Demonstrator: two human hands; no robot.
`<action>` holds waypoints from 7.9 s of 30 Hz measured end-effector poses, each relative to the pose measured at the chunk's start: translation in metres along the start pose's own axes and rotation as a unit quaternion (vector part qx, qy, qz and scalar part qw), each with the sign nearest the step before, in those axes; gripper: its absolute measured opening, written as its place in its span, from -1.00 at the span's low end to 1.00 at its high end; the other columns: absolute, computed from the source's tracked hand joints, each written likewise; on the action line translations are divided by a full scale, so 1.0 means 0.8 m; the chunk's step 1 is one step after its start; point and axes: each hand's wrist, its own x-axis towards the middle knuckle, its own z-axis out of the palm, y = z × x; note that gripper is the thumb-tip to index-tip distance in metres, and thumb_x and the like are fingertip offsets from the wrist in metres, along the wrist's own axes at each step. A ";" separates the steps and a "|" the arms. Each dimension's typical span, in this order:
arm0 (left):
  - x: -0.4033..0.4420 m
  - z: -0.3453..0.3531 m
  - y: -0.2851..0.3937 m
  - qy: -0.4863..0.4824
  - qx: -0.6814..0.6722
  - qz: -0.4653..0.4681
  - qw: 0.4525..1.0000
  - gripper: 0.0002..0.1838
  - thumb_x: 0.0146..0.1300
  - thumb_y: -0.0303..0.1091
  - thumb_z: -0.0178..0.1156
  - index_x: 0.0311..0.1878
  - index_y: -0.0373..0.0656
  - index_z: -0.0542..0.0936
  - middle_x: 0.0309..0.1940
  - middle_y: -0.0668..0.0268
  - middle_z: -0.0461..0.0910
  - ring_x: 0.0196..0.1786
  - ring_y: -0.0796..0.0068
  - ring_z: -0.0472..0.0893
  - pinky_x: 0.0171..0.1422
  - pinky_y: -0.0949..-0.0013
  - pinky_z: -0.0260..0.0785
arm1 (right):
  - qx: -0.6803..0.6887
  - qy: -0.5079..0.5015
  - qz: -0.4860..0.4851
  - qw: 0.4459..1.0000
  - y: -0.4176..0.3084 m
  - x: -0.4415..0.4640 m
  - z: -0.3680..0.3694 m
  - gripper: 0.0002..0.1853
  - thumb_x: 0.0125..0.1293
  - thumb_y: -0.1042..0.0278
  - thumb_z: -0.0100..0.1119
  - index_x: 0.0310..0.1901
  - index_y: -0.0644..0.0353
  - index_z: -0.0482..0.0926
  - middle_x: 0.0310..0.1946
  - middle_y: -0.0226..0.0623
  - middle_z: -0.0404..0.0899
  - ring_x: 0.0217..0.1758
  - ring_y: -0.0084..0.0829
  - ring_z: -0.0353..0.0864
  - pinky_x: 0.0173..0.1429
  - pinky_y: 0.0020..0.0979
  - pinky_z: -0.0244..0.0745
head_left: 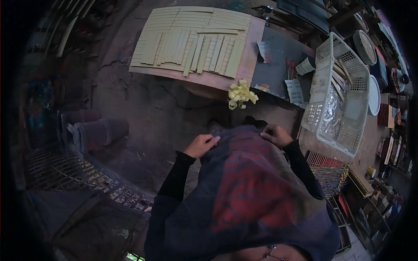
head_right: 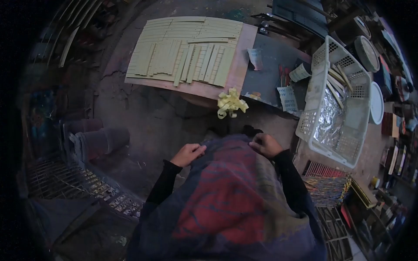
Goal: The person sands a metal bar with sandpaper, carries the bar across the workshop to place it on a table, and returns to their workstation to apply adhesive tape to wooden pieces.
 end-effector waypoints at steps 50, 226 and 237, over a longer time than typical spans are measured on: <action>0.146 -0.006 0.114 0.174 0.060 0.201 0.962 -0.87 0.18 -0.43 0.19 -0.36 -0.31 0.51 -0.54 0.29 0.52 -0.51 0.63 0.50 -0.41 0.50 0.33 | -0.066 0.583 -0.001 0.810 0.074 0.093 -0.131 -0.70 -0.08 0.75 0.02 -0.22 0.31 0.46 -0.21 -0.05 0.41 -0.11 -0.02 0.43 -0.05 -0.21 0.39; -0.015 0.088 0.259 -0.313 -0.148 0.255 0.903 -0.68 0.36 -0.17 0.02 -0.20 -0.29 0.51 -0.41 0.31 0.57 -0.35 0.59 0.53 -0.24 0.49 0.38 | 0.115 0.614 -0.229 0.746 -0.202 -0.140 -0.027 -0.73 0.04 0.73 0.19 -0.17 0.35 0.54 -0.26 -0.15 0.59 -0.25 -0.45 0.61 -0.22 -0.52 0.50; -0.011 0.088 0.254 -0.351 -0.205 0.208 0.890 -0.66 0.36 -0.15 -0.01 -0.13 -0.29 0.49 -0.40 0.29 0.57 -0.36 0.56 0.56 -0.30 0.48 0.43 | 0.026 0.645 -0.265 0.716 -0.196 -0.130 -0.029 -0.71 0.01 0.72 0.23 -0.16 0.32 0.56 -0.30 -0.10 0.60 -0.28 -0.31 0.63 -0.24 -0.45 0.52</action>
